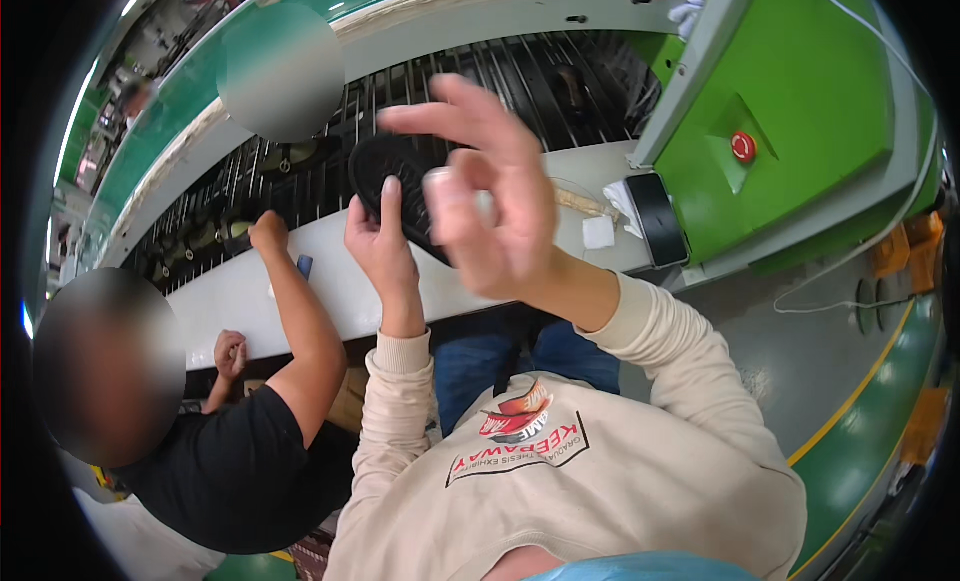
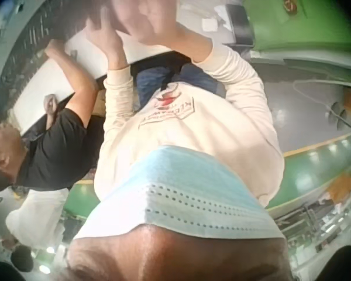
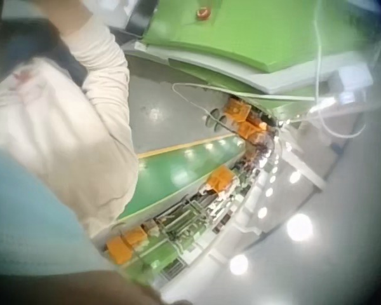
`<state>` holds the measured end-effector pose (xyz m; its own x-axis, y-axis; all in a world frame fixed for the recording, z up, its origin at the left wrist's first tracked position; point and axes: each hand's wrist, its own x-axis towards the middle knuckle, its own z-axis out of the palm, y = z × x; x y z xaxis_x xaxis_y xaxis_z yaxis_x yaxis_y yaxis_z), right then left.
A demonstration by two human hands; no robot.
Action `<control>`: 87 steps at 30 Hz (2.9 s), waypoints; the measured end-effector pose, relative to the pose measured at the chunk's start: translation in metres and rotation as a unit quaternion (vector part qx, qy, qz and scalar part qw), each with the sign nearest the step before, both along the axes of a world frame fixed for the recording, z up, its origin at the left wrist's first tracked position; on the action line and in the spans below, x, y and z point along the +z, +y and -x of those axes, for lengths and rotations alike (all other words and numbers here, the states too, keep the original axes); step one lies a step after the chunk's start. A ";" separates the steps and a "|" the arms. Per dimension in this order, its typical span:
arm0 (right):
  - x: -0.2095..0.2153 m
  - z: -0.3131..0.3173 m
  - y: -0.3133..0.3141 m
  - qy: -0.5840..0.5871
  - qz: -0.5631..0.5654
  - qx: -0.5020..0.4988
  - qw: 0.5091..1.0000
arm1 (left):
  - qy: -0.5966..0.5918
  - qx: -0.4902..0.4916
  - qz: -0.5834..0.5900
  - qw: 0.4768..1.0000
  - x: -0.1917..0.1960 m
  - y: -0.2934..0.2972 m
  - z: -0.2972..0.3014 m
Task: The recorder is inspecting and assembling components of shoes at a factory workstation.
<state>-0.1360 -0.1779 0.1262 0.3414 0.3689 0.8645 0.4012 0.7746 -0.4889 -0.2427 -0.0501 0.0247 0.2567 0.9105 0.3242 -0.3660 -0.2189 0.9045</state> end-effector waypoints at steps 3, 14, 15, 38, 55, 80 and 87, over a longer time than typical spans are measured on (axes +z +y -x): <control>-0.009 0.000 -0.023 -0.053 0.033 -0.031 0.998 | -0.050 -0.031 0.044 0.997 0.009 0.010 -0.013; -0.005 -0.008 0.024 -0.005 0.021 -0.195 0.981 | -0.046 -0.068 -0.016 0.997 0.050 -0.004 -0.008; -0.007 -0.011 0.030 -0.001 0.067 -0.190 0.980 | -0.047 -0.069 -0.052 0.995 0.059 -0.009 -0.005; -0.052 -0.028 0.020 0.291 0.219 0.155 0.918 | -0.045 -0.167 -0.007 0.985 0.044 -0.009 0.006; -0.186 -0.296 0.109 -0.054 0.659 -0.458 0.594 | 0.143 -0.089 0.062 0.984 -0.097 0.073 -0.003; -0.066 -0.075 -0.017 0.516 0.288 0.280 0.757 | 0.043 -0.203 -0.065 0.976 -0.025 0.013 -0.008; 0.007 -0.035 -0.037 0.025 0.353 0.041 0.935 | -0.183 -0.245 0.081 0.949 0.087 -0.033 0.002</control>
